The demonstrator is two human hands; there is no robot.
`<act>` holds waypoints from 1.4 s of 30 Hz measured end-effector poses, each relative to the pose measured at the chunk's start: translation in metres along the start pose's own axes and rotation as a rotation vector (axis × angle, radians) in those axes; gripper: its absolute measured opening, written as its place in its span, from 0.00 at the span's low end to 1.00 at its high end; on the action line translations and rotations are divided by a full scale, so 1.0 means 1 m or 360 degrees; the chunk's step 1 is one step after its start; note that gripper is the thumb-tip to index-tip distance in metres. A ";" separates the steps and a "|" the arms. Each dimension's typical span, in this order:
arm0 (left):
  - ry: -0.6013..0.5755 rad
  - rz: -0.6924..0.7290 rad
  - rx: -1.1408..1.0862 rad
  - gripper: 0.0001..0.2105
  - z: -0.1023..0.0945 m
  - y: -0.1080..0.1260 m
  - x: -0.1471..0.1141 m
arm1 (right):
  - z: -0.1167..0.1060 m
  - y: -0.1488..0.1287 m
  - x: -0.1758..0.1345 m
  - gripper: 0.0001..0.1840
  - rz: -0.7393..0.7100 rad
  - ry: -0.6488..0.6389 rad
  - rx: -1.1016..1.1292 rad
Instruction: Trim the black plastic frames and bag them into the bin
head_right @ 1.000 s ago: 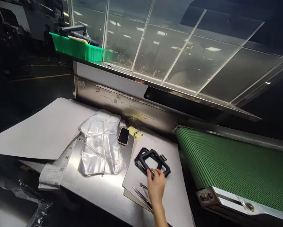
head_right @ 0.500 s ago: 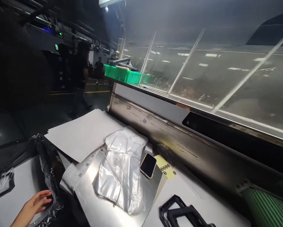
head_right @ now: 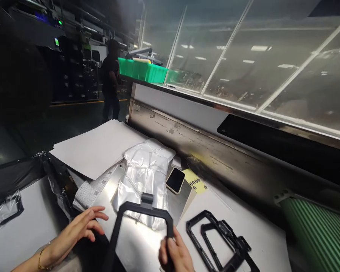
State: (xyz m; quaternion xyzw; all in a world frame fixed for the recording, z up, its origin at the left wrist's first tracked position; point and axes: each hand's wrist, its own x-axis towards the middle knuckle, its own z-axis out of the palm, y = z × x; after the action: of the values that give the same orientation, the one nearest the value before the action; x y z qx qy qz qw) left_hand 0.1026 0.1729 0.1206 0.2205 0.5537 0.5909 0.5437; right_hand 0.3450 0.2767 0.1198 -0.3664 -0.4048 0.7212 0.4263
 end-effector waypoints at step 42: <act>-0.1164 0.0439 0.1365 0.33 0.009 -0.031 0.020 | 0.007 0.015 -0.088 0.14 0.0311 0.0685 0.0591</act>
State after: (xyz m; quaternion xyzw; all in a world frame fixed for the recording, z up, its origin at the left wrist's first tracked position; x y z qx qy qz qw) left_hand 0.1161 0.1878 0.0889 0.6811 0.4858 0.2645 0.4797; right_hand 0.3664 0.1901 0.1257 -0.4639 -0.1290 0.7263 0.4906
